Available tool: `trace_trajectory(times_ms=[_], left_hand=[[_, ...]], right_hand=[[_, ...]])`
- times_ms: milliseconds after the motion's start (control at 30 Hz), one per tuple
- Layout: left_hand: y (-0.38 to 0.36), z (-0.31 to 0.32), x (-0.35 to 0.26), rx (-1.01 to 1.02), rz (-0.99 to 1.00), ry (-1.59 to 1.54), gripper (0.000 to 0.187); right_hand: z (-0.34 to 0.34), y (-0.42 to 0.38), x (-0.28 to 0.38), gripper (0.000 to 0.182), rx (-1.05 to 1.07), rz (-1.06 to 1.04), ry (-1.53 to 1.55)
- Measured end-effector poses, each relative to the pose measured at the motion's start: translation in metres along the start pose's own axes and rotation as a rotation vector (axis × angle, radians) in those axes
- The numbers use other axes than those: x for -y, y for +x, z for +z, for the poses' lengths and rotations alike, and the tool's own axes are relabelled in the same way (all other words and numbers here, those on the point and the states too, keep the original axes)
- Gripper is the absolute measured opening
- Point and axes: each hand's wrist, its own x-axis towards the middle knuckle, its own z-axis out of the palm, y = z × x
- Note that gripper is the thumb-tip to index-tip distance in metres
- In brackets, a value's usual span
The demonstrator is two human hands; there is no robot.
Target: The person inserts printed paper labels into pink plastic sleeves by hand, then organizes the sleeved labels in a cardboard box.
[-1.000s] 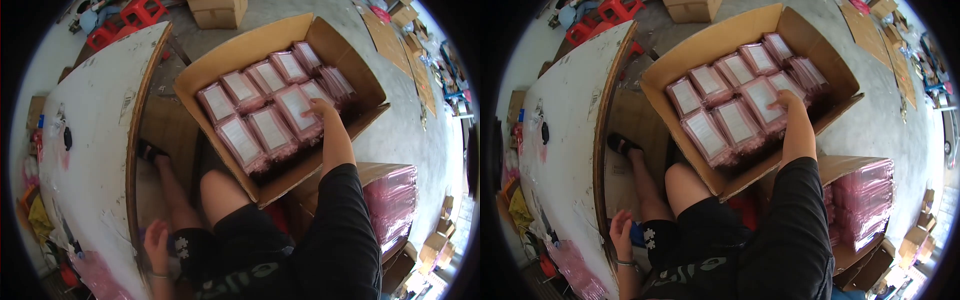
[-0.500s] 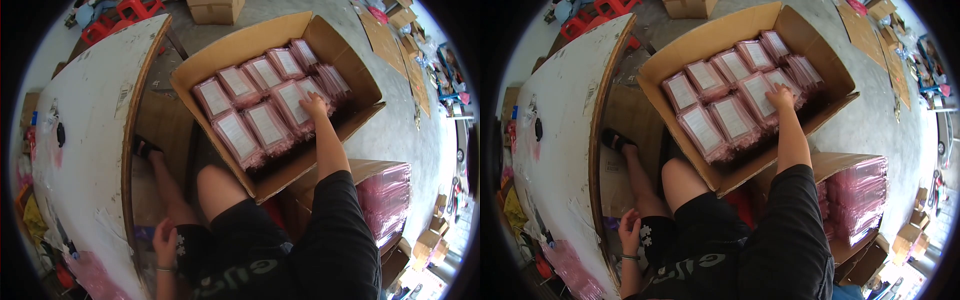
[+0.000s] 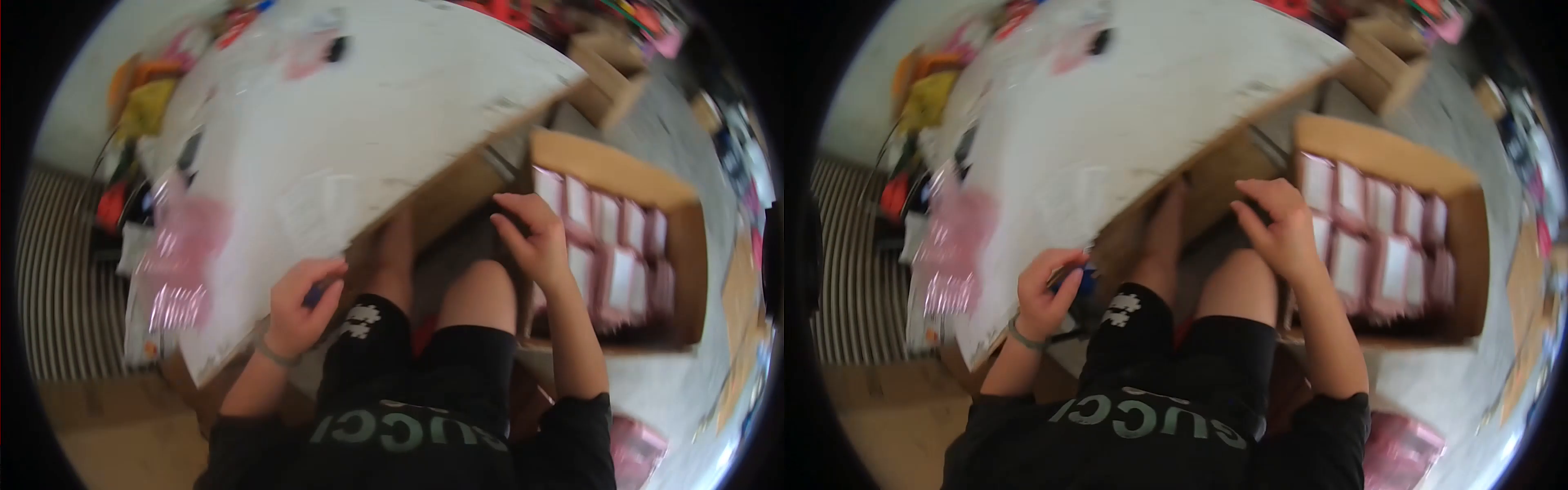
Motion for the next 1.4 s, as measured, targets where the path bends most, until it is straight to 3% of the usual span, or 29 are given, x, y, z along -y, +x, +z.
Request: trace_trajectory(times_ms=[100, 267, 333, 400, 433, 467, 500, 567, 667, 767, 833, 900, 1033, 1133, 1333, 1400], left_hand=[[-0.019, -0.067, 0.008, -0.275, 0.076, 0.307, 0.026], [-0.061, -0.199, 0.054, -0.677, -0.148, 0.579, 0.027], [-0.055, -0.241, 0.083, -0.672, -0.324, 0.468, 0.038], [-0.028, -0.283, 0.115, -0.529, -0.590, 0.422, 0.056], [-0.013, -0.300, 0.148, -0.417, -0.625, 0.502, 0.073], [0.005, -0.295, 0.153, -0.404, -0.667, 0.617, 0.077], [0.024, -0.294, 0.166, -0.255, -0.828, 0.712, 0.087], [0.040, -0.298, 0.230, 0.008, -0.758, 0.690, 0.085], [0.047, -0.300, 0.201, 0.036, -0.885, 0.619, 0.079], [0.036, -0.304, 0.195, -0.082, -0.730, 0.677, 0.073], [0.027, -0.301, 0.184, -0.199, -0.697, 0.516, 0.067], [0.031, -0.305, 0.184, -0.229, -0.835, 0.518, 0.066], [0.031, -0.299, 0.178, -0.172, -0.733, 0.856, 0.059], [0.026, -0.298, 0.197, -0.241, -0.647, 0.878, 0.053], [0.032, -0.298, 0.183, -0.217, -0.936, 0.565, 0.033], [0.035, -0.311, 0.215, -0.445, -0.930, 0.320, 0.029]], right_hand=[[0.068, 0.041, 0.078, 0.026, 0.104, -0.365, 0.162], [0.168, 0.062, 0.152, 0.021, 0.312, -0.509, 0.311], [0.196, 0.059, 0.168, 0.021, 0.367, -0.525, 0.363], [0.220, 0.059, 0.196, 0.020, 0.424, -0.515, 0.384], [0.227, 0.055, 0.203, 0.020, 0.444, -0.508, 0.398], [0.231, 0.052, 0.207, 0.020, 0.466, -0.495, 0.391], [0.234, 0.048, 0.209, 0.020, 0.487, -0.478, 0.381], [0.232, 0.043, 0.209, 0.020, 0.492, -0.511, 0.323], [0.217, 0.045, 0.205, 0.019, 0.515, -0.421, 0.261], [0.212, 0.042, 0.191, 0.017, 0.507, -0.274, 0.245], [0.218, 0.044, 0.189, 0.016, 0.489, -0.237, 0.279], [0.223, 0.046, 0.191, 0.016, 0.501, -0.282, 0.293], [0.227, 0.046, 0.188, 0.015, 0.522, -0.351, 0.274], [0.221, 0.044, 0.188, 0.015, 0.522, -0.294, 0.292], [0.208, 0.041, 0.180, 0.016, 0.476, -0.281, 0.306], [0.204, 0.041, 0.181, 0.016, 0.435, -0.296, 0.344]])
